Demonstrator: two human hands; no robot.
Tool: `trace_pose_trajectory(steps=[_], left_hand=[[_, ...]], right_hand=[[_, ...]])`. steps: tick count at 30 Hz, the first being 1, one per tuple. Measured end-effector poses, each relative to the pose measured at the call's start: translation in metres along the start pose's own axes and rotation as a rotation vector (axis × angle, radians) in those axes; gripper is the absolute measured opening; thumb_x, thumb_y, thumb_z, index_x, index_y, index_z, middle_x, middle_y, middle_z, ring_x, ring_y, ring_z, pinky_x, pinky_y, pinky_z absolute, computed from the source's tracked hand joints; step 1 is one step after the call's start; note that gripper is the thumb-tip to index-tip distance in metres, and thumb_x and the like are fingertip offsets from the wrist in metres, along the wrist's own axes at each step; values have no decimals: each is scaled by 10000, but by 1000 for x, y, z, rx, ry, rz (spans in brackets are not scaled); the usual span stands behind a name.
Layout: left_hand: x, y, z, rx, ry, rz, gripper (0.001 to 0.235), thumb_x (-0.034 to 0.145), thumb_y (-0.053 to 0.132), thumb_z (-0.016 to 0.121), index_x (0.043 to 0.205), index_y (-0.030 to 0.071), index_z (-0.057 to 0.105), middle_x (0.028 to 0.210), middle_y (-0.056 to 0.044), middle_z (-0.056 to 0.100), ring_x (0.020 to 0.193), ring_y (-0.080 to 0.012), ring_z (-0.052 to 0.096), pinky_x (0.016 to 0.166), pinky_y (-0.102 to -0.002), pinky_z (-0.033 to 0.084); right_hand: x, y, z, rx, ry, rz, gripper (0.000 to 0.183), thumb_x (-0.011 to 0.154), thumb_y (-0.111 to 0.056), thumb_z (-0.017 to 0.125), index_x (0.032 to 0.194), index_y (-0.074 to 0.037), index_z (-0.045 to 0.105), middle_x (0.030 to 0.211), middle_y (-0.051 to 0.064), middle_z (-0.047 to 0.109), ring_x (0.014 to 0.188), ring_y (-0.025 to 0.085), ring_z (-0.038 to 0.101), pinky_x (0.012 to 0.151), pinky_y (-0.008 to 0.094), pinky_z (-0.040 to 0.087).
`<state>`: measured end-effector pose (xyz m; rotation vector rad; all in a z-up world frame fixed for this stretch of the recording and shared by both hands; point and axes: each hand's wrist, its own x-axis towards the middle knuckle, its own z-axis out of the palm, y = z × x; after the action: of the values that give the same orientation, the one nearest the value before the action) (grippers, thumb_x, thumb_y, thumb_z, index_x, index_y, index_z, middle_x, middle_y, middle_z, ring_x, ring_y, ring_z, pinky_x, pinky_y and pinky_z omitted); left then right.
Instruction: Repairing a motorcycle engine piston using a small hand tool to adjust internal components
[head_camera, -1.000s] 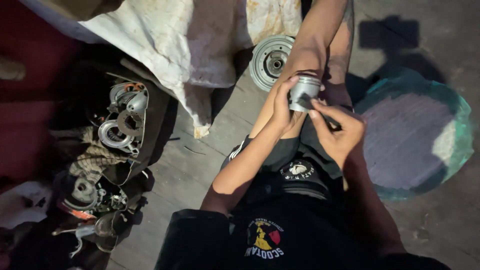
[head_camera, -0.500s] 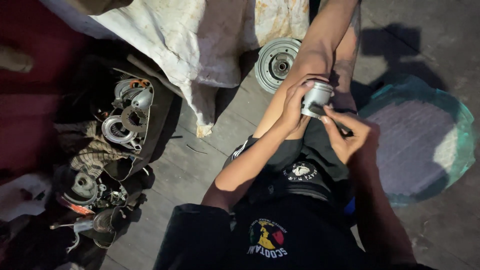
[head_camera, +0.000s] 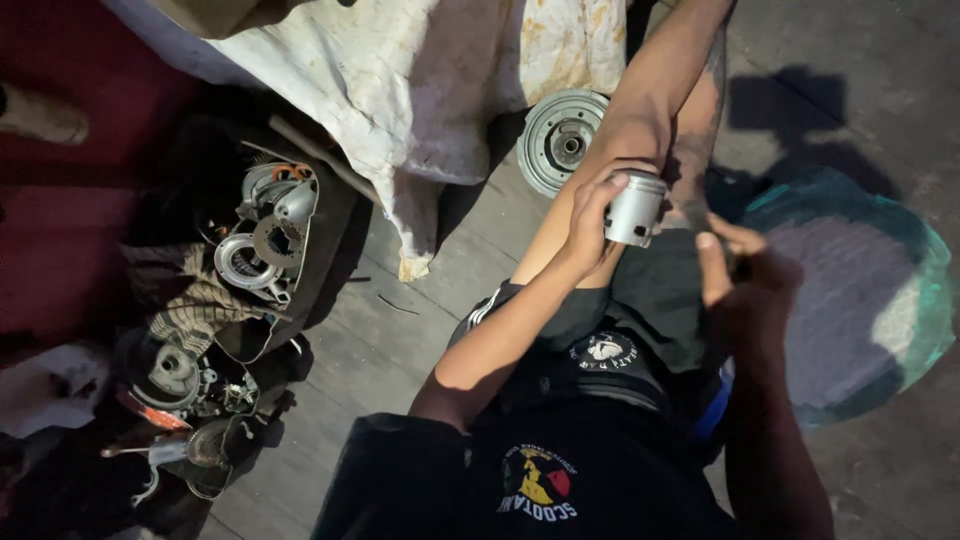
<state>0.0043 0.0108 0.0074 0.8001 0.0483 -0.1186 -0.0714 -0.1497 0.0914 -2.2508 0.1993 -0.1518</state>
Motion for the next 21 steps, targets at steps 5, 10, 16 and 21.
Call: trace_pose_trajectory(steps=[5,10,16,21], left_hand=[[0,-6,5,182,66,122,271,999,247,608,1120,48,747,1015,-92,708,1010,-147,612,976,-315,486],[-4,-9,6,274,71,180,293,982,309,623,1156,110,751,1035,-60,691,1025,-138,582,978,-293,469],[-1,-7,3,342,7,174,308,1006,320,586,1177,113,737,1069,-72,700,1021,-152,585,994,-310,465],[-1,-20,0,377,22,154,313,1005,313,565,1177,106,725,1034,-89,683,987,-168,572,967,-332,466]], right_hand=[[-2,-13,39,142,30,-138,147,1008,-19,762,1147,-61,787,1010,154,763,964,290,725,812,388,540],[15,1,28,147,68,-153,157,1028,-36,778,1180,-75,792,1024,152,767,1001,321,733,838,359,556],[10,11,26,24,21,-83,132,1046,-84,753,1174,-96,783,939,188,744,955,377,718,807,452,556],[13,-1,45,185,117,-99,200,969,-15,794,1138,-121,805,849,76,750,903,178,723,797,312,541]])
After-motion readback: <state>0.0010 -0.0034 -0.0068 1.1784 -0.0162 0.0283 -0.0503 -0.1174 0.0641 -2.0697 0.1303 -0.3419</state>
